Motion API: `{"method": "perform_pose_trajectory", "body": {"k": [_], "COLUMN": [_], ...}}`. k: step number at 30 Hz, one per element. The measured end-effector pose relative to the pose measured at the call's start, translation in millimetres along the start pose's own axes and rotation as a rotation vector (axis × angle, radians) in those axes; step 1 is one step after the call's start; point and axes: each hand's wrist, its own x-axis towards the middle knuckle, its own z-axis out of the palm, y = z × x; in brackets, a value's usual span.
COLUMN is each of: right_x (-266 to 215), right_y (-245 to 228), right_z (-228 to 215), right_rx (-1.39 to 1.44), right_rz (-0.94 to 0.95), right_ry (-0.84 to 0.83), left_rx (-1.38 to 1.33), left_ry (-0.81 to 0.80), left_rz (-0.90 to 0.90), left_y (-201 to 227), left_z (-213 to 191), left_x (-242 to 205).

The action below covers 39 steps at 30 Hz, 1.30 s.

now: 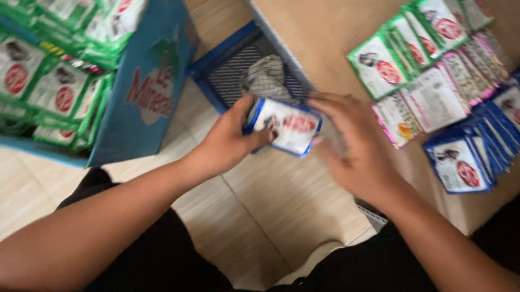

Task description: The person sits on the floor and repeatedly picks up small sachets from a blue cardboard box, then places them in neat stacks on a nearby table. The person handles both green and blue sachets, arranging them in separate piles.

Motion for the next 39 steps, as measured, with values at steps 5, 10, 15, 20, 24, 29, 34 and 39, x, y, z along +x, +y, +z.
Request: {"method": "perform_pose_trajectory", "body": {"k": [5, 10, 15, 20, 24, 29, 34, 39], "right_x": [1, -26, -74, -119, -136, -146, -143, -141], "right_y": [-11, -15, 3, 34, 59, 62, 55, 51], "right_z": [6, -18, -48, -60, -58, -56, -60, -60], "right_rx": [0.162, -0.101, -0.3, -0.698, -0.663, -0.68, -0.893, -0.97], "right_rz": [0.345, 0.357, 0.595, 0.765, 0.724, 0.795, 0.776, 0.746], "right_ry": [-0.303, -0.333, -0.122, -0.053, 0.007, 0.058, -0.021, -0.017], "left_rx": [0.106, 0.043, 0.176, 0.351, 0.413, 0.5, 0.537, 0.555], "left_ry": [-0.178, -0.261, -0.311, -0.351, -0.43, -0.481, -0.486, -0.51], "left_rz": [0.171, 0.053, 0.104, 0.098, 0.107, 0.1, 0.08, 0.033], "left_y": [12, 42, 57, 64, 66, 66, 68, 68], "left_z": [6, 13, 4, 2, 5, 6, 7, 8], "left_x": [-20, -35, -34, -35, -31, -29, -28, -25]}}
